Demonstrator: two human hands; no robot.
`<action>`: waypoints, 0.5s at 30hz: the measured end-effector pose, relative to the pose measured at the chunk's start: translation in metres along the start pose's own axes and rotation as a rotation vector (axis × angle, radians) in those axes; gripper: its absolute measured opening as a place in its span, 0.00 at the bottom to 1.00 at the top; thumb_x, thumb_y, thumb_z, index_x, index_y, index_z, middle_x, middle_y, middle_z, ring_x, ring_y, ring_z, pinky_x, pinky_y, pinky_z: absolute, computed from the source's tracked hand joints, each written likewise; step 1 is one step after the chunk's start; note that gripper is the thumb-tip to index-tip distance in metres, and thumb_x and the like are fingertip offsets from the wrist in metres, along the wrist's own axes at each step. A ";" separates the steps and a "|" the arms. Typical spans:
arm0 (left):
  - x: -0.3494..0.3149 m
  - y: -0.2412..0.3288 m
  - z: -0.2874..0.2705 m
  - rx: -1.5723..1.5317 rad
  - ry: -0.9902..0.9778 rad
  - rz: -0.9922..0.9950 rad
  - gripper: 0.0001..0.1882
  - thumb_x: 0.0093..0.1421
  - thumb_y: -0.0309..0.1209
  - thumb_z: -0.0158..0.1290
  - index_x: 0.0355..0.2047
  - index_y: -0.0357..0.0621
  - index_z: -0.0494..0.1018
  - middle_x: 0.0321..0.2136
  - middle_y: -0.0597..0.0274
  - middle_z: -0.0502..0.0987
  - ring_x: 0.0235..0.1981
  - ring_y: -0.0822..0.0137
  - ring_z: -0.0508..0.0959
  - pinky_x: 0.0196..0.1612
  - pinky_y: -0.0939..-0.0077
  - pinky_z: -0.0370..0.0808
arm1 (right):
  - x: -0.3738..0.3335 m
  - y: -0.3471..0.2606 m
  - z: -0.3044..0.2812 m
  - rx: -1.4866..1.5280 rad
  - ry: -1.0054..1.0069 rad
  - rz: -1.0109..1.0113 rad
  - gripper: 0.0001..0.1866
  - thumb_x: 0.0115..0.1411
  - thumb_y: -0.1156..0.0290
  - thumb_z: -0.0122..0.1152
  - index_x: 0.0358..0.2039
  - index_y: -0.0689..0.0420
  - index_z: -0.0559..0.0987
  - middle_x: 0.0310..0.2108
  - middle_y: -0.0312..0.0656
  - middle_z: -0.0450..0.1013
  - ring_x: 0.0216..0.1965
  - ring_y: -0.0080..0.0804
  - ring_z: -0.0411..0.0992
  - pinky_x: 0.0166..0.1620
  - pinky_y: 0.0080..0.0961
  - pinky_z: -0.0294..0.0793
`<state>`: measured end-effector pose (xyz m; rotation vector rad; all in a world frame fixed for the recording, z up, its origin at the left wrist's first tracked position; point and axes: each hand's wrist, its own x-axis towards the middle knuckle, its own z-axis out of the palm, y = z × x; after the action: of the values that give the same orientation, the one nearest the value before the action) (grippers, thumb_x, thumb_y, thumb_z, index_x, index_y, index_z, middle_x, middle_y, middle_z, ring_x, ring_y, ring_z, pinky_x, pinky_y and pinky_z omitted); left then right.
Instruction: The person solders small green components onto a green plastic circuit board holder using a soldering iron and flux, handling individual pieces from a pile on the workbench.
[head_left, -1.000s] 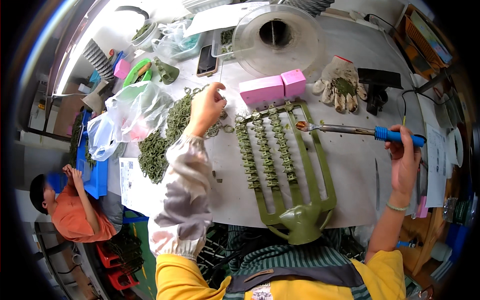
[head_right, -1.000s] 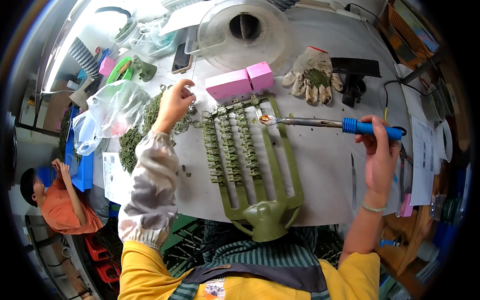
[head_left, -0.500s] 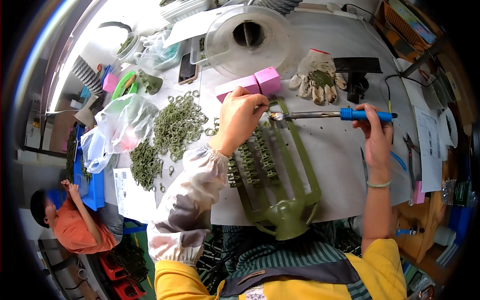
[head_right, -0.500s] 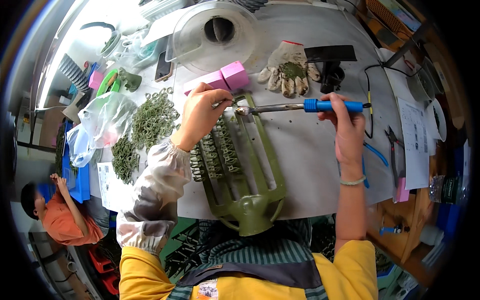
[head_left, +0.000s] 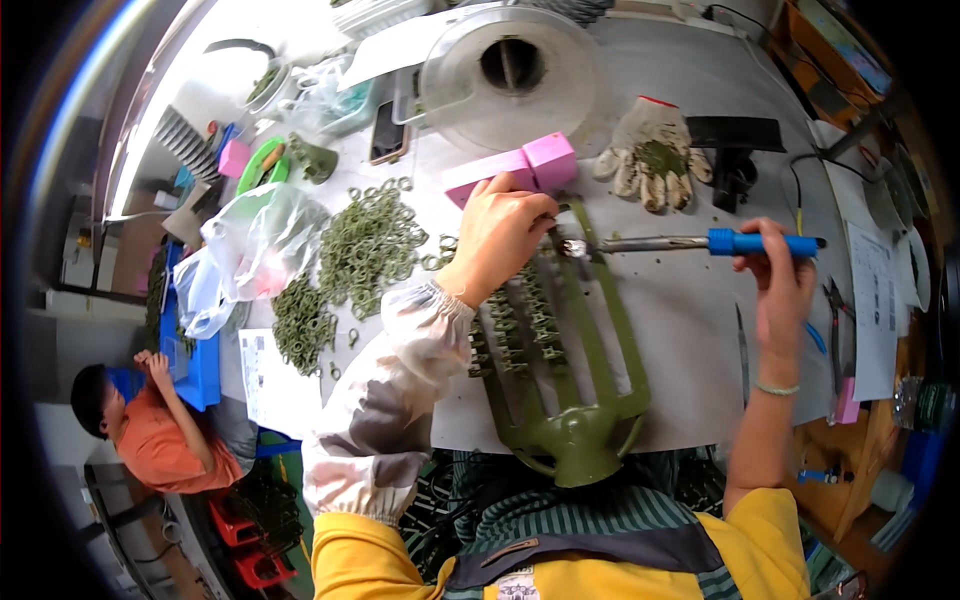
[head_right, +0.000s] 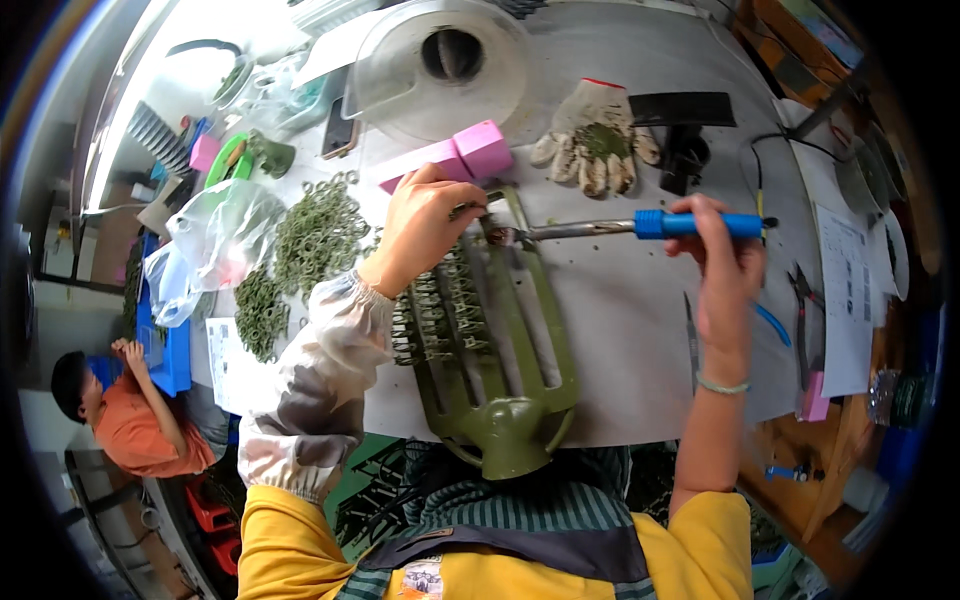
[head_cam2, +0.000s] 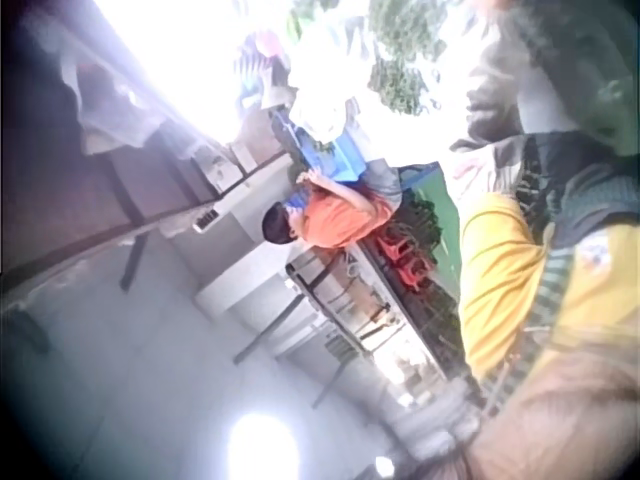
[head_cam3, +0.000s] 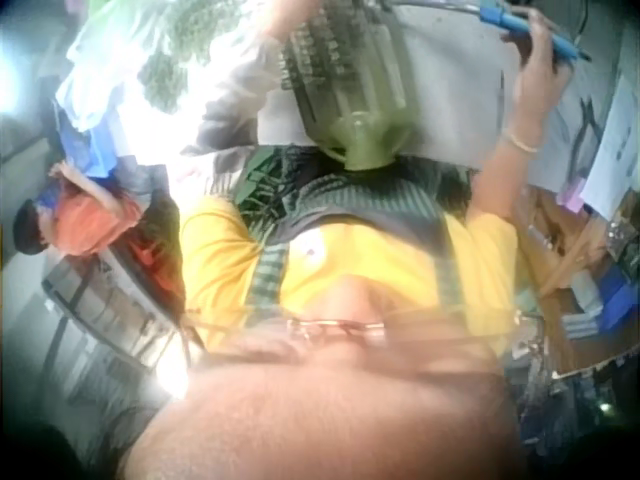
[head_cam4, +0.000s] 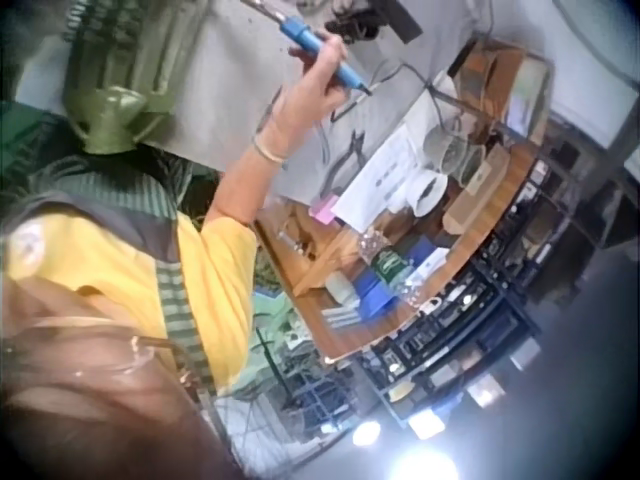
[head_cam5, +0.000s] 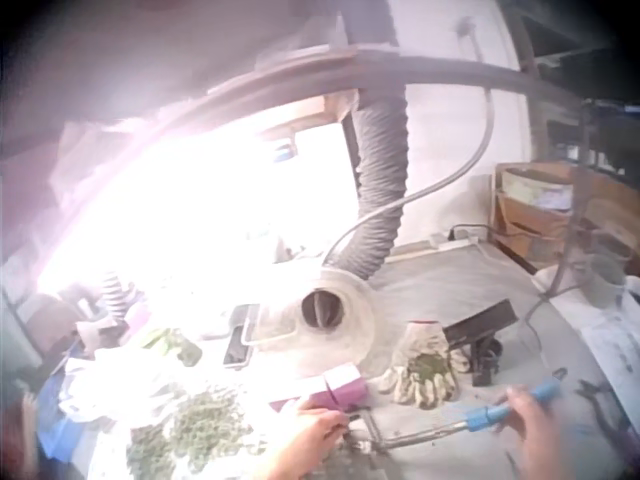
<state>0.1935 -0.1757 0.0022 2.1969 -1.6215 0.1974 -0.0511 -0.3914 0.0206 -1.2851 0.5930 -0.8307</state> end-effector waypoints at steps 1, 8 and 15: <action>0.001 -0.002 -0.004 -0.113 0.060 0.022 0.11 0.50 0.29 0.65 0.35 0.46 0.81 0.30 0.63 0.82 0.38 0.59 0.75 0.44 0.66 0.72 | -0.002 -0.003 0.001 0.008 -0.013 0.005 0.12 0.63 0.64 0.61 0.35 0.61 0.81 0.33 0.40 0.78 0.26 0.25 0.75 0.34 0.21 0.76; -0.071 -0.107 -0.065 0.117 -0.072 -0.653 0.14 0.54 0.34 0.63 0.40 0.44 0.81 0.34 0.56 0.82 0.34 0.58 0.80 0.43 0.66 0.75 | -0.010 -0.012 -0.002 0.028 0.005 0.051 0.12 0.62 0.63 0.61 0.35 0.60 0.80 0.34 0.40 0.78 0.26 0.23 0.73 0.34 0.20 0.74; -0.105 -0.094 -0.047 0.038 0.135 -0.658 0.08 0.53 0.32 0.65 0.34 0.46 0.81 0.32 0.59 0.80 0.37 0.62 0.77 0.42 0.69 0.74 | -0.015 -0.016 -0.002 0.016 -0.002 0.029 0.13 0.63 0.63 0.61 0.36 0.61 0.80 0.34 0.40 0.77 0.27 0.23 0.72 0.35 0.20 0.74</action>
<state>0.2550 -0.0415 -0.0134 2.5465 -0.7661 0.1771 -0.0648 -0.3817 0.0352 -1.2602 0.6005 -0.8087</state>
